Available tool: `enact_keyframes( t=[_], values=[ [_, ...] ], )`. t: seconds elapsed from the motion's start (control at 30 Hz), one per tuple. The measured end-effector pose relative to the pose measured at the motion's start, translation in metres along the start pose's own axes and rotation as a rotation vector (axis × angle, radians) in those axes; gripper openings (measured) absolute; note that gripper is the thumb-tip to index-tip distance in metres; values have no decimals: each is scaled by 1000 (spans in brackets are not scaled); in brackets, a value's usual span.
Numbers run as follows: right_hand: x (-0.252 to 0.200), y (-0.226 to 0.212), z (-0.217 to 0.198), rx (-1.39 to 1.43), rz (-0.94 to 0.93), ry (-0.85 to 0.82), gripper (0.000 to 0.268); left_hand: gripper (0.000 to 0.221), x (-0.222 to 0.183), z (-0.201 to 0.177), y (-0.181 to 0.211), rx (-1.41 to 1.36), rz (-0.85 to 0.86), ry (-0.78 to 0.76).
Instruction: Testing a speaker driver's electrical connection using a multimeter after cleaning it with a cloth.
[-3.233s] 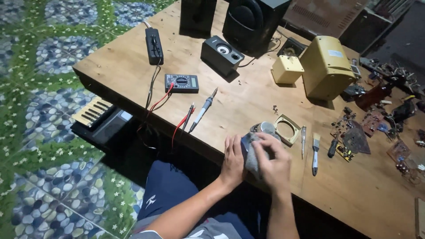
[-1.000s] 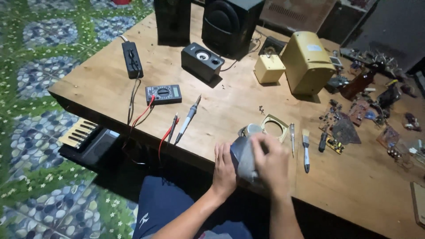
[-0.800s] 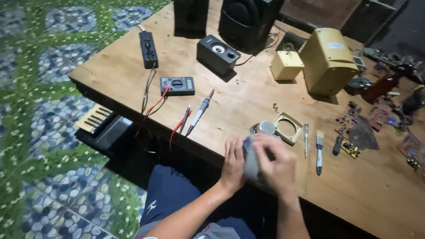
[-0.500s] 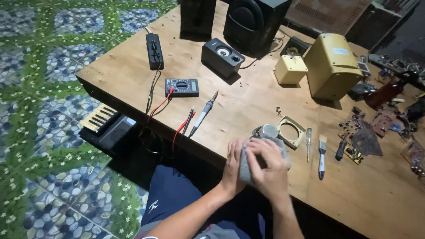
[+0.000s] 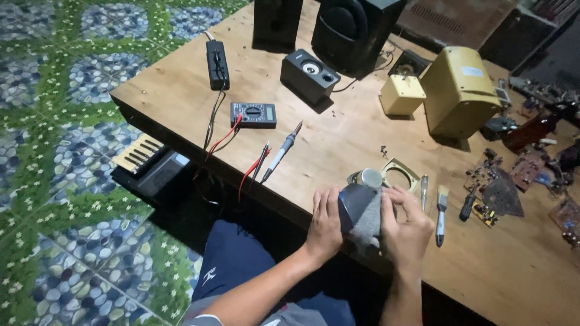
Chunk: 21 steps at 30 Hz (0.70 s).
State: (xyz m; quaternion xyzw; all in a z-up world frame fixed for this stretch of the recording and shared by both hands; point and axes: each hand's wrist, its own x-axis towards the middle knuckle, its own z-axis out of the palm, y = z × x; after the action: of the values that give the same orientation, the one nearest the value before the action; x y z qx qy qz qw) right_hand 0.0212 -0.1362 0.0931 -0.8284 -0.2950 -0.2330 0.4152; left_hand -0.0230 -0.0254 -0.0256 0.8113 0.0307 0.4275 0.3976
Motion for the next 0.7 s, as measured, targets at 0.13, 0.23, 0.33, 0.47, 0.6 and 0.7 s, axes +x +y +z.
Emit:
enact_keyframes(
  t=[0.13,0.23,0.33,0.47,0.6,0.7],
  values=[
    [-17,-35,3,-21,-83,7,5,71,-8,10,-10,19,-9,26],
    [-22,-25,6,73,-176,-96,10,65,-8,12,-11,68,-27,80],
    [-14,-2,-1,-67,-37,31,5,59,0,-2,4,3,2,23],
    [-25,-21,6,57,-71,15,9,69,-2,6,-3,-15,-25,62],
    [-18,-27,-4,55,-87,-13,6,69,-1,3,-1,34,-1,10],
    [-17,7,1,24,14,81,5,59,7,-13,16,-59,3,53]
  ],
)
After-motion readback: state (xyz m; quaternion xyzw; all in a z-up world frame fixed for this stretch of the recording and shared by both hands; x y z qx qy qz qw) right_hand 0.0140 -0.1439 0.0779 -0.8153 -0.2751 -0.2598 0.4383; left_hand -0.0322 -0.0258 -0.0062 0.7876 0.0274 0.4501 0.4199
